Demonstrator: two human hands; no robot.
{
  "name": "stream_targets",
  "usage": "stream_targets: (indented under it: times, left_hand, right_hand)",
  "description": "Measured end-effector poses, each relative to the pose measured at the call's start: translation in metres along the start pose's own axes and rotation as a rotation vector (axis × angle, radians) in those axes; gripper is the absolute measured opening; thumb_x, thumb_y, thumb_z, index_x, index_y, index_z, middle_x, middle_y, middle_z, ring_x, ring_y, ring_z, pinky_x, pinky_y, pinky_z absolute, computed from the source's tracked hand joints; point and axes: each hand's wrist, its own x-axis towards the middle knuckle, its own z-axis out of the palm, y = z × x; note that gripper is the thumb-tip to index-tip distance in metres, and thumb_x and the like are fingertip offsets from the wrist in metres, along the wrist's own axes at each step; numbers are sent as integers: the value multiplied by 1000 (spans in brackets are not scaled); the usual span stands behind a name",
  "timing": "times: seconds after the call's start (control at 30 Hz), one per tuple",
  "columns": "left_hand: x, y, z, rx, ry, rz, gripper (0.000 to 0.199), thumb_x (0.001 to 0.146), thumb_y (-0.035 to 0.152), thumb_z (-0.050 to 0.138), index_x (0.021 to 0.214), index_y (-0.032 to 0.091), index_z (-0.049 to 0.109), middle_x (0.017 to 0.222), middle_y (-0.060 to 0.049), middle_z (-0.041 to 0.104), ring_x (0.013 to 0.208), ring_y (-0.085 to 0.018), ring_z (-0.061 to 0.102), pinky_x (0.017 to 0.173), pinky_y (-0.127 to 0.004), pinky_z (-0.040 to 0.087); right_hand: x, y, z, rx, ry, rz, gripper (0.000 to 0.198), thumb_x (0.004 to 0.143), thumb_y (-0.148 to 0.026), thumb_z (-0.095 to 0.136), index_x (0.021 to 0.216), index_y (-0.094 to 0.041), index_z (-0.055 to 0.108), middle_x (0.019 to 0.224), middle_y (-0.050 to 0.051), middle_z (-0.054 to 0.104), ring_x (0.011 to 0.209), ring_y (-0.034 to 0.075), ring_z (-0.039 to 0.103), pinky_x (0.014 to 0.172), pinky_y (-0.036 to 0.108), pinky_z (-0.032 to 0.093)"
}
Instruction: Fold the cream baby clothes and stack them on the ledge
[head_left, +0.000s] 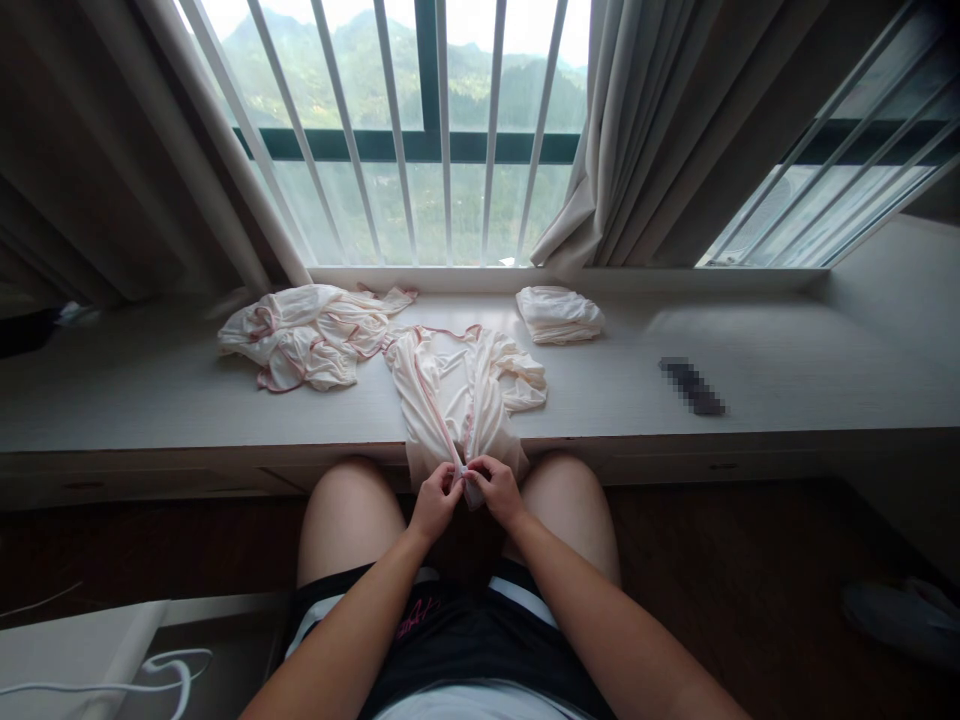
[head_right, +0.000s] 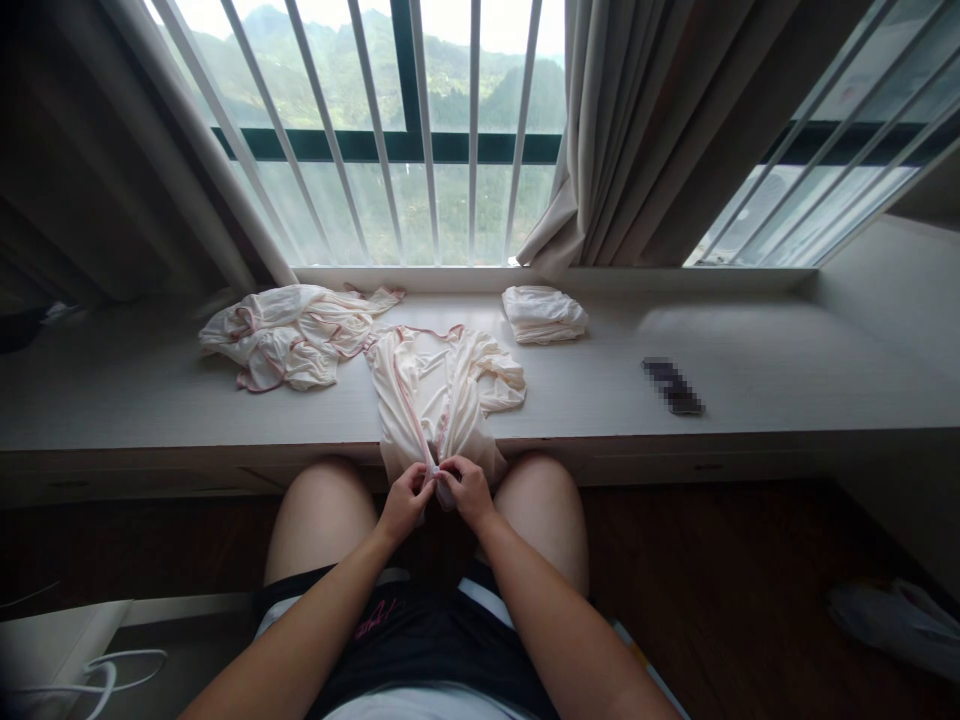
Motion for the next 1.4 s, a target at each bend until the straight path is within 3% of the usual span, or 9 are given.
stream_targets:
  times: [0.23,0.47,0.67,1.03,1.23,1.4]
  left_hand:
    - [3,4,-4,22,20,12,35,99,44,50,98,18,73,83,-3,69,74,-17,60,69,-25,45]
    - [4,-3,-1,-166,-15,-140,35,91,53,62,96,19,67,58,3,56,44,-12,49,43,-22,35]
    - [4,3,-1,-196,-20,-129,37,89,53,66,103,19,65,59,4,58,39,-11,50,38,-20,34]
    - [5,4,-2,-140,19,-93,35,89,47,67,107,18,73,63,1,61,46,-10,47,47,-22,36]
    - [4,7,-5,-58,26,-65,35,89,45,67,109,19,79,84,-5,75,67,-18,63,62,-27,48]
    - [3,7,-5,-37,24,-59,35,90,44,67,112,20,80,92,-7,77,77,-22,67,68,-29,52]
  right_hand:
    - [2,1,0,-27,3,1,22,89,-41,67,86,-19,71,85,2,71,83,19,64,80,29,46]
    - [1,2,0,34,-34,35,25,89,-43,67,82,-19,68,79,1,67,77,18,60,73,27,45]
    - [3,3,-1,115,-59,85,26,87,-45,67,80,-19,67,76,0,64,74,16,57,72,26,45]
    - [8,-1,-2,428,-140,272,37,74,-51,78,76,-16,67,66,-2,60,60,11,49,59,23,39]
    - [8,-1,-2,453,-162,286,41,72,-55,80,76,-17,66,65,-2,60,60,11,49,59,23,40]
    - [8,2,-2,465,-171,265,39,72,-53,81,76,-17,67,67,-2,61,60,11,49,60,23,40]
